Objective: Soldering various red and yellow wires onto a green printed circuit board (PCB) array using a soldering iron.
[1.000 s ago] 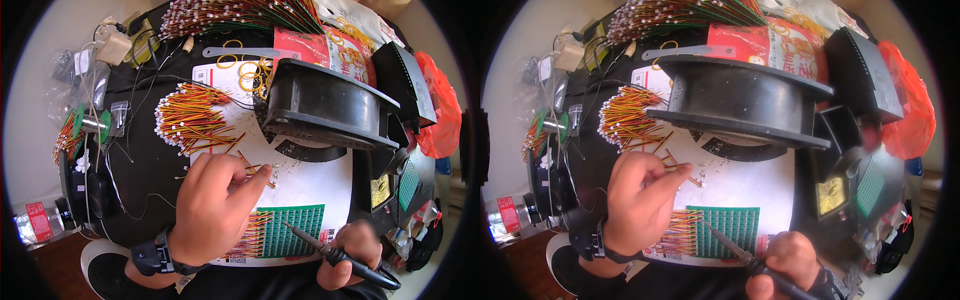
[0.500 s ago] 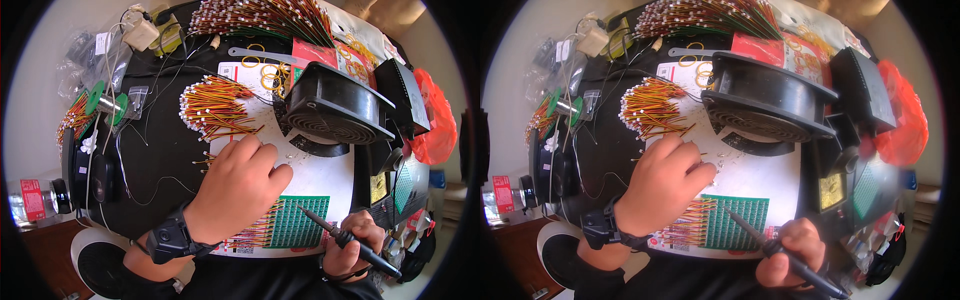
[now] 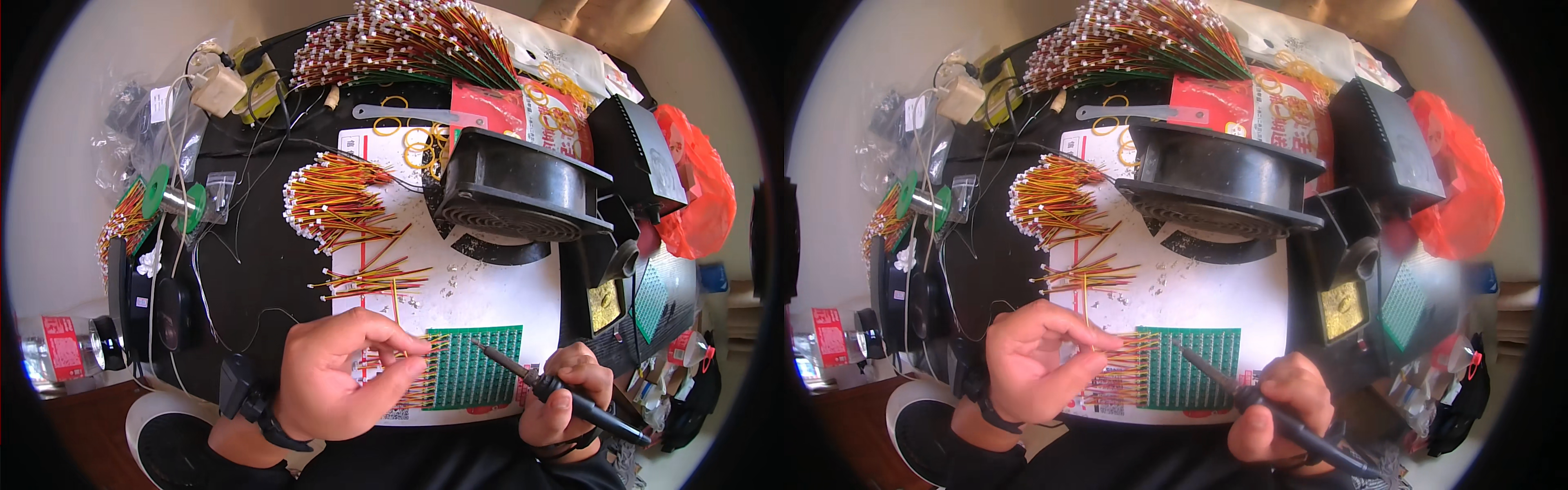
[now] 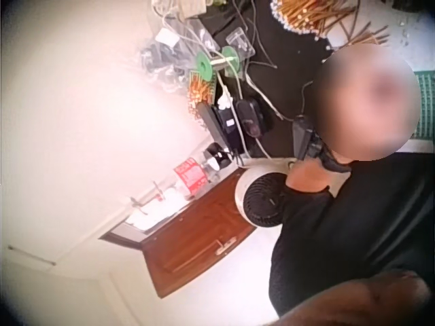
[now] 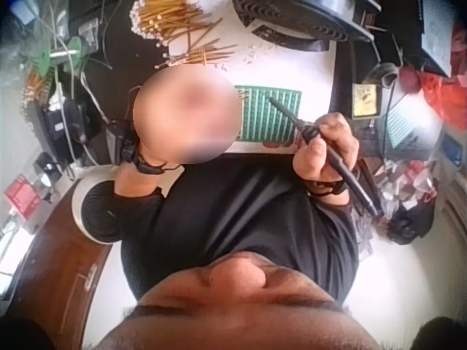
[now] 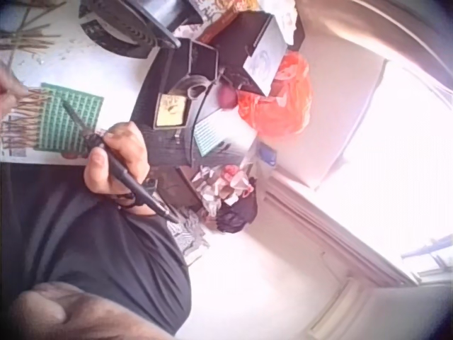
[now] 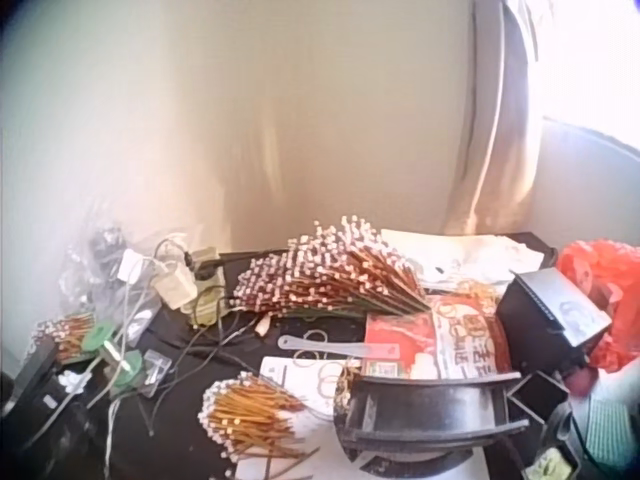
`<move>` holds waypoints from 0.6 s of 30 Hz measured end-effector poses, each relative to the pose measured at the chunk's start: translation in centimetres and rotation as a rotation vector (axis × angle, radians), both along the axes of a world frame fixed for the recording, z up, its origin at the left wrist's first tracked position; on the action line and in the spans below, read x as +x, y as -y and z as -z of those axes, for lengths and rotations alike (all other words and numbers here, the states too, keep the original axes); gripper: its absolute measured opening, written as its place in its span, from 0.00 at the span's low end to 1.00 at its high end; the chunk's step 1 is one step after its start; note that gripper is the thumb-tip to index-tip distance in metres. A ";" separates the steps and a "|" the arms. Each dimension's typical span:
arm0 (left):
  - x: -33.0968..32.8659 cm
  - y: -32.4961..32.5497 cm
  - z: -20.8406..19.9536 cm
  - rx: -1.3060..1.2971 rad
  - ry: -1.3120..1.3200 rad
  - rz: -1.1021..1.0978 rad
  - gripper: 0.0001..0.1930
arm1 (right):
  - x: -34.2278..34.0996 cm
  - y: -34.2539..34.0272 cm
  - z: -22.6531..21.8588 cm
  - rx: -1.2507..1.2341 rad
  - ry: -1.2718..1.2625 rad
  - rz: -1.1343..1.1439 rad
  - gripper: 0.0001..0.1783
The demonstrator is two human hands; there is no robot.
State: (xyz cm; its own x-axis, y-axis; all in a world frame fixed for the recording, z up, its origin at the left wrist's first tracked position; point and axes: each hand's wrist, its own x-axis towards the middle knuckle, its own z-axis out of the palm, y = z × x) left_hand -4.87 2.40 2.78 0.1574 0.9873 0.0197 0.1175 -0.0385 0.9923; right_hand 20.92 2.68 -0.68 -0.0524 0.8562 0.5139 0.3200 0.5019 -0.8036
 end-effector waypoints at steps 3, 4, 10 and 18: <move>1.2 1.0 -0.2 -0.274 0.166 -0.169 0.14 | 0.5 0.0 0.1 0.000 0.033 -0.028 0.19; 1.4 1.3 -0.3 -0.281 0.165 -0.168 0.14 | 0.9 -0.1 0.5 0.030 -0.018 -0.076 0.17; 1.1 0.6 -1.2 -0.431 0.234 -0.165 0.15 | 1.2 -0.1 0.7 0.041 -0.064 -0.131 0.18; 0.7 -0.2 -0.4 0.167 -0.379 -0.058 0.06 | -1.0 0.1 0.7 0.059 -0.084 0.063 0.18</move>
State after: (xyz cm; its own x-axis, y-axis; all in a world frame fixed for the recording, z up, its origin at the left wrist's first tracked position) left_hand -4.16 2.60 3.14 0.1288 0.9829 0.1315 0.4802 -0.1778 0.8590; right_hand 19.87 2.57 -1.34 0.0459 0.8246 0.5639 0.2851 0.5302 -0.7985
